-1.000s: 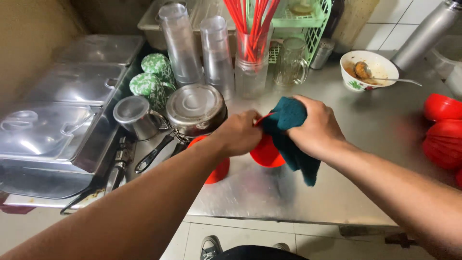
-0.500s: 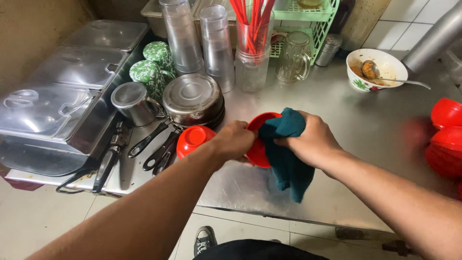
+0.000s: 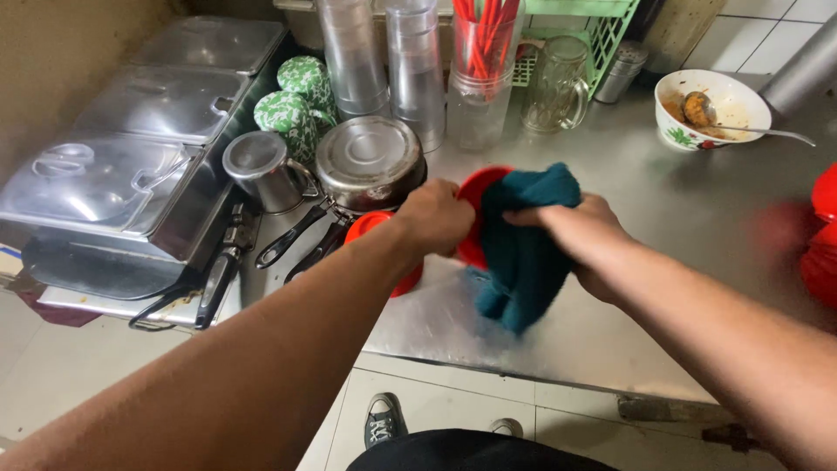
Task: Wiping and drying small red bowls using a cloth at a counter.
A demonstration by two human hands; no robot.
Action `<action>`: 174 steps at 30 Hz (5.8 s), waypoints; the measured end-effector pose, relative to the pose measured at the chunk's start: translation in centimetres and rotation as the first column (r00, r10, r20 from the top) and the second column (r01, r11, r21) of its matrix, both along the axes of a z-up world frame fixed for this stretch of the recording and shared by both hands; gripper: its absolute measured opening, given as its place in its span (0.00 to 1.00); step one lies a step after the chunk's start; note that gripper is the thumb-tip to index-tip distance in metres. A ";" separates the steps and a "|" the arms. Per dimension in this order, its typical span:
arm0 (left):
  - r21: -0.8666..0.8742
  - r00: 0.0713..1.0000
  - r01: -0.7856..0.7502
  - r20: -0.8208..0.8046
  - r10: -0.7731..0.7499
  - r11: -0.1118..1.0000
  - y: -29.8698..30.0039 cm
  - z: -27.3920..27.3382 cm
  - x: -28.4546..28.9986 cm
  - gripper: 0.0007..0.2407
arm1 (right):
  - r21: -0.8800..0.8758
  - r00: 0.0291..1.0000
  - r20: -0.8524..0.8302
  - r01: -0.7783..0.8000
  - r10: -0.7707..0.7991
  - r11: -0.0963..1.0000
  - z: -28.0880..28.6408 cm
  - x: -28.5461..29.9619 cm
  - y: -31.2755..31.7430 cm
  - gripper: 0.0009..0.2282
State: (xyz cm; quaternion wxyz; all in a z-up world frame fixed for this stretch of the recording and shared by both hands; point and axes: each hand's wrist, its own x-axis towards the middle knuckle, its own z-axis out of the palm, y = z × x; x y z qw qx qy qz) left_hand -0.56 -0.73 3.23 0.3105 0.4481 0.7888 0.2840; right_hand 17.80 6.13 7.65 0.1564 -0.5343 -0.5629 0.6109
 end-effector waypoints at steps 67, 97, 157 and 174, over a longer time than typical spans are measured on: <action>0.001 0.938 0.242 -0.256 -0.234 0.970 -0.3 2.3 1.4 0.16 | 0.829 0.916 0.281 -0.382 0.286 0.408 2.6 0.1 -1.4 0.18; 0.120 0.994 0.015 -0.108 -0.002 0.993 -4.3 2.8 0.0 0.15 | 0.574 0.942 0.262 -0.326 0.208 0.751 2.2 -1.6 -3.3 0.17; 0.265 0.999 -0.007 -0.041 0.019 0.964 -2.7 2.8 1.3 0.14 | 0.727 0.991 0.091 -0.131 0.094 0.674 2.1 0.3 -2.2 0.15; 0.285 0.962 0.121 -0.271 -0.042 0.951 -1.1 3.9 2.9 0.12 | 0.578 0.967 0.060 -0.237 0.248 0.781 3.3 1.9 -1.4 0.16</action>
